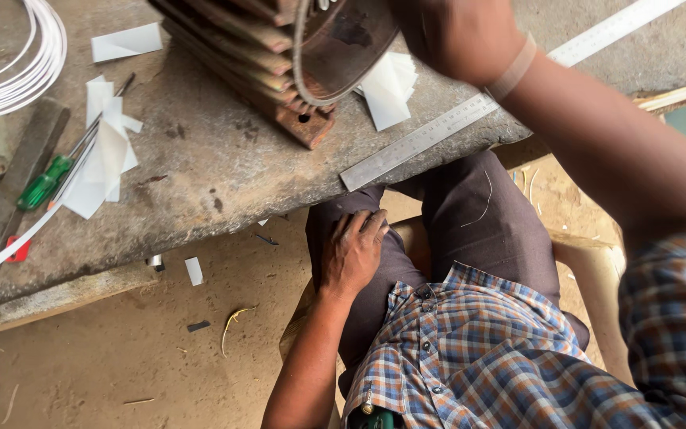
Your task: The person sits at a workbench in front of an electric motor stator. They take white paper strips, fold and crease them by hand on their lap and the bench edge, then press each strip into the stator slots as slot insulation, repeating for successive slots.
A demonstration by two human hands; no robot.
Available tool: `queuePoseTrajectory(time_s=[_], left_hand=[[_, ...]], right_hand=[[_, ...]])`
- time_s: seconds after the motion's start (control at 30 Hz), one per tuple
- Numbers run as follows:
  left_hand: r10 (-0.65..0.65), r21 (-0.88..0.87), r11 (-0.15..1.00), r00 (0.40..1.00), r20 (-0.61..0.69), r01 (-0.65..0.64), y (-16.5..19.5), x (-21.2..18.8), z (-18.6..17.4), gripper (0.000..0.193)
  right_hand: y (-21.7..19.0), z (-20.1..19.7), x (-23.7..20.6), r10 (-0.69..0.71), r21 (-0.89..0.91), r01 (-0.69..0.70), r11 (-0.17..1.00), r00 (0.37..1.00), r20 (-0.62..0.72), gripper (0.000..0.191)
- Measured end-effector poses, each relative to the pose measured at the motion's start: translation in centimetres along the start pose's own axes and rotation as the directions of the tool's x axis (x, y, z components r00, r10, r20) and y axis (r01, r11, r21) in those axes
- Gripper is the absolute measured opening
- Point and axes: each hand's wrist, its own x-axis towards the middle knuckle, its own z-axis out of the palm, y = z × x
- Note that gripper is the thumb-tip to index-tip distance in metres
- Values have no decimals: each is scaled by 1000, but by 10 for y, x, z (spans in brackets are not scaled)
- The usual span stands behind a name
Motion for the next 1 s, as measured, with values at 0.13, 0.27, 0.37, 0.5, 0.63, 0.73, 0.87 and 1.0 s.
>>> queuePoseTrajectory(time_s=[0.13, 0.27, 0.37, 0.5, 0.63, 0.73, 0.87, 1.0], left_hand=[[12, -18, 1000, 1000, -21, -12, 3, -2, 1, 30], [35, 22, 999, 999, -34, -34, 1, -2, 3, 31], [46, 58, 997, 998, -49, -43, 0, -4, 2, 32], [96, 110, 990, 992, -85, -87, 8, -6, -4, 33], [244, 123, 968, 932, -269, -218, 41, -8, -20, 27], [286, 48, 948, 779, -559, -314, 82, -20, -46, 24], [131, -311, 864, 773, -621, -396, 140, -33, -76, 32], [55, -356, 897, 866, -497, -261, 172, -32, -84, 28]], right_hand=[[-44, -13, -38, -329, -65, 332, 941, 943, 43, 39], [-50, -12, -49, -382, -215, 400, 891, 916, 122, 53], [-46, -6, -49, -394, -227, 403, 887, 915, 86, 55], [-44, -3, -54, -458, -178, 450, 875, 889, -5, 42], [-45, -21, -81, -446, -198, 400, 895, 810, -380, 32], [-61, -41, -121, -283, -105, 294, 950, 669, -687, 35], [-111, -52, -196, -181, 250, 343, 905, 844, -505, 40], [-153, -35, -236, 262, 780, 31, 624, 933, -247, 29]])
